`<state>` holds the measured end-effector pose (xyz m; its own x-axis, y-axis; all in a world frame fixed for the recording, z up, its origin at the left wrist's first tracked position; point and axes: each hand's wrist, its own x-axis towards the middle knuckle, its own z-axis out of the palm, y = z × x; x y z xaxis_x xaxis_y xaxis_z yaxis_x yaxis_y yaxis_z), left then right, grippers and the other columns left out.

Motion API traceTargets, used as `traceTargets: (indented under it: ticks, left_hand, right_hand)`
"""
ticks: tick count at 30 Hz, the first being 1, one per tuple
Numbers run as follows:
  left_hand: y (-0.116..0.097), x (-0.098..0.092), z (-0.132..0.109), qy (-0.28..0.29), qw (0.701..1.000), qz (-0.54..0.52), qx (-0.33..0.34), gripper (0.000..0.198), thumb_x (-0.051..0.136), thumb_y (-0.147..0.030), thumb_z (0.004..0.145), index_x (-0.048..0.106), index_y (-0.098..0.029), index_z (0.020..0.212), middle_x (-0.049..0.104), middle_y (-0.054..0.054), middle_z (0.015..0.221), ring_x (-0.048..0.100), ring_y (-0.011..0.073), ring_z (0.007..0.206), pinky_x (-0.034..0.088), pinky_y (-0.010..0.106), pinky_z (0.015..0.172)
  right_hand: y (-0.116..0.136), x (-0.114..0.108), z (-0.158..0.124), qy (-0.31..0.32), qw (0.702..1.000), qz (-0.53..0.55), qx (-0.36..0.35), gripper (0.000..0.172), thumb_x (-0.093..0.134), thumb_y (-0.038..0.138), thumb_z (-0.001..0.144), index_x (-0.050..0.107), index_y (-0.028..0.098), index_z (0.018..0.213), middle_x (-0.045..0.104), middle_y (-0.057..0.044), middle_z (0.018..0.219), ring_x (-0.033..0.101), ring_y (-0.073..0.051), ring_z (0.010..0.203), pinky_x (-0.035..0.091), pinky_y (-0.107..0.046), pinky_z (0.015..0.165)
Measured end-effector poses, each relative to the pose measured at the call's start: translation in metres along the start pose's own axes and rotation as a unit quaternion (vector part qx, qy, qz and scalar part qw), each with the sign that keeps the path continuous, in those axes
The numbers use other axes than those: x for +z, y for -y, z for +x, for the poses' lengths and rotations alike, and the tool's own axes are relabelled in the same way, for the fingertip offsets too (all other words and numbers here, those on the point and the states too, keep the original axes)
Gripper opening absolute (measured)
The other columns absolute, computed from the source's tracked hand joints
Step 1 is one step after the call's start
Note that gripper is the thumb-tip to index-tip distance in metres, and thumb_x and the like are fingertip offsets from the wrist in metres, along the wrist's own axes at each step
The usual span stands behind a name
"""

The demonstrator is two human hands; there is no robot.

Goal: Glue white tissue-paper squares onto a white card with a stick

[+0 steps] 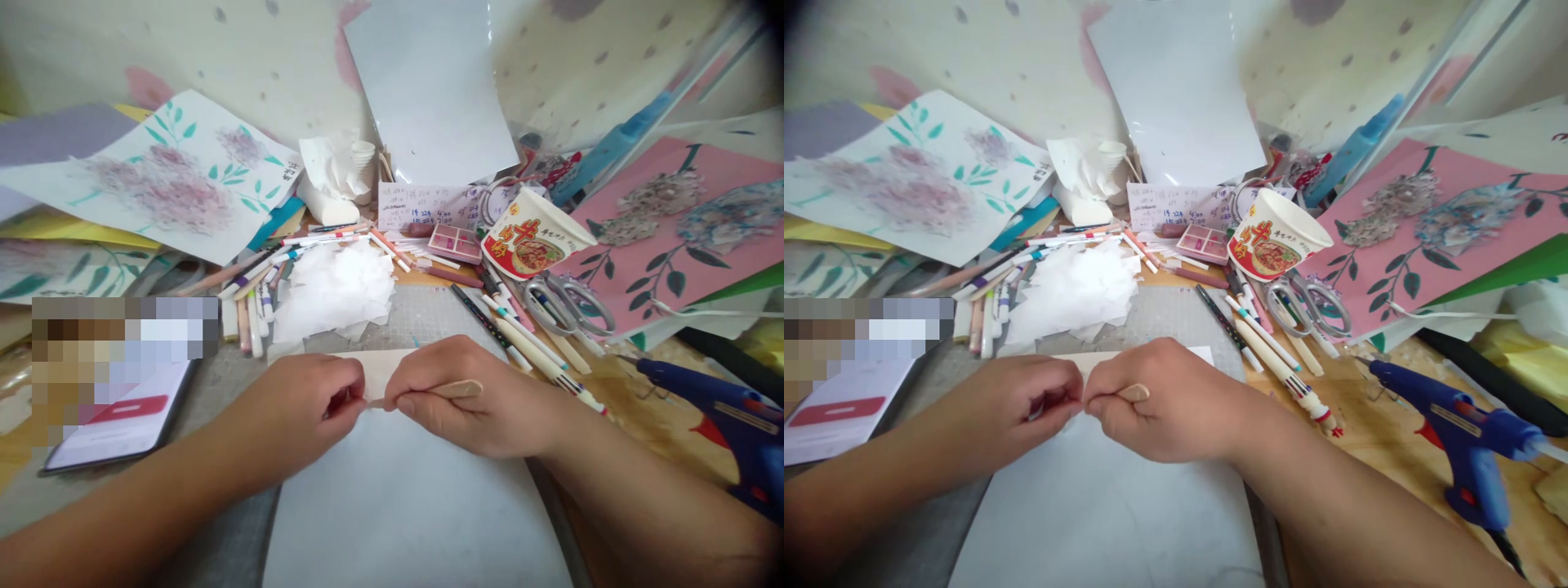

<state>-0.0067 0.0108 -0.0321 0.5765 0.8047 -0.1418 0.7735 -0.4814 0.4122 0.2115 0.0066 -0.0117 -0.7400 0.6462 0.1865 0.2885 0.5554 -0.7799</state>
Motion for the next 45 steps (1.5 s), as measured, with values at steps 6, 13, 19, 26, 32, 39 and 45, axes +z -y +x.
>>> traceTargets:
  ticks: [6,13,19,26,32,39,45]
  left_hand:
    - [-0.001,0.0,-0.004,-0.023,0.998,-0.003,0.051,0.014,0.067,-0.027,0.071,0.055,-0.021,0.077,0.059,0.0,0.075,0.056,0.0195,0.068,0.039,0.031,0.061]
    - [-0.008,0.011,-0.005,-0.026,0.997,0.033,0.061,0.025,0.073,-0.032,0.071,0.061,-0.021,0.091,0.061,0.006,0.097,0.057,0.0303,0.095,0.044,0.046,0.084]
    - [-0.008,0.016,-0.002,-0.064,0.991,0.079,0.085,0.002,0.054,-0.018,0.079,0.055,-0.019,0.077,0.058,0.005,0.081,0.057,0.0246,0.078,0.043,0.038,0.067]
    - [-0.003,0.006,-0.003,-0.078,0.987,0.095,0.107,0.021,0.041,-0.014,0.084,0.056,-0.018,0.071,0.053,0.003,0.072,0.052,0.0196,0.066,0.037,0.032,0.061]
    - [0.002,0.004,0.002,-0.048,0.994,0.064,0.075,0.017,0.044,-0.018,0.085,0.055,-0.019,0.072,0.053,0.002,0.072,0.052,0.0181,0.067,0.037,0.03,0.061]
    - [0.003,0.004,0.002,-0.025,0.999,-0.004,0.033,0.013,0.046,-0.02,0.086,0.055,-0.02,0.076,0.057,0.0,0.078,0.055,0.0169,0.07,0.038,0.028,0.063]
    - [0.001,0.004,0.002,-0.019,0.999,-0.034,0.015,0.011,0.047,-0.018,0.085,0.053,-0.021,0.076,0.058,-0.001,0.078,0.055,0.0157,0.07,0.038,0.026,0.062]
  right_hand:
    - [0.002,0.013,0.008,-0.037,0.997,-0.054,0.033,0.019,0.043,0.013,0.08,0.054,0.017,0.065,0.061,-0.002,0.063,0.049,-0.013,0.057,0.038,-0.026,0.058]
    - [0.003,0.017,0.022,-0.069,0.99,-0.013,0.126,0.021,0.04,0.012,0.076,0.044,0.02,0.057,0.064,-0.002,0.063,0.055,-0.014,0.059,0.039,-0.024,0.055]
    - [-0.008,0.017,0.019,-0.107,0.985,0.052,0.129,0.024,0.041,0.011,0.075,0.052,0.019,0.056,0.056,0.003,0.053,0.05,-0.011,0.052,0.037,-0.022,0.05]
    - [-0.022,0.014,0.017,-0.105,0.955,0.208,0.181,0.019,0.047,0.018,0.079,0.06,0.017,0.065,0.056,0.003,0.051,0.053,-0.011,0.049,0.04,-0.022,0.047]
    - [-0.027,0.012,0.015,-0.13,0.926,0.308,0.177,0.026,0.055,0.035,0.083,0.058,0.016,0.065,0.053,0.003,0.047,0.048,-0.01,0.043,0.038,-0.021,0.042]
    - [-0.049,0.013,0.016,-0.347,0.872,0.33,0.098,0.026,0.061,0.044,0.087,0.065,0.018,0.085,0.067,0.0,0.07,0.061,-0.012,0.057,0.048,-0.023,0.053]
    - [-0.056,0.018,0.019,-0.254,0.937,0.221,0.097,0.034,0.05,0.049,0.094,0.061,0.022,0.111,0.068,-0.008,0.112,0.07,-0.018,0.084,0.055,-0.035,0.078]
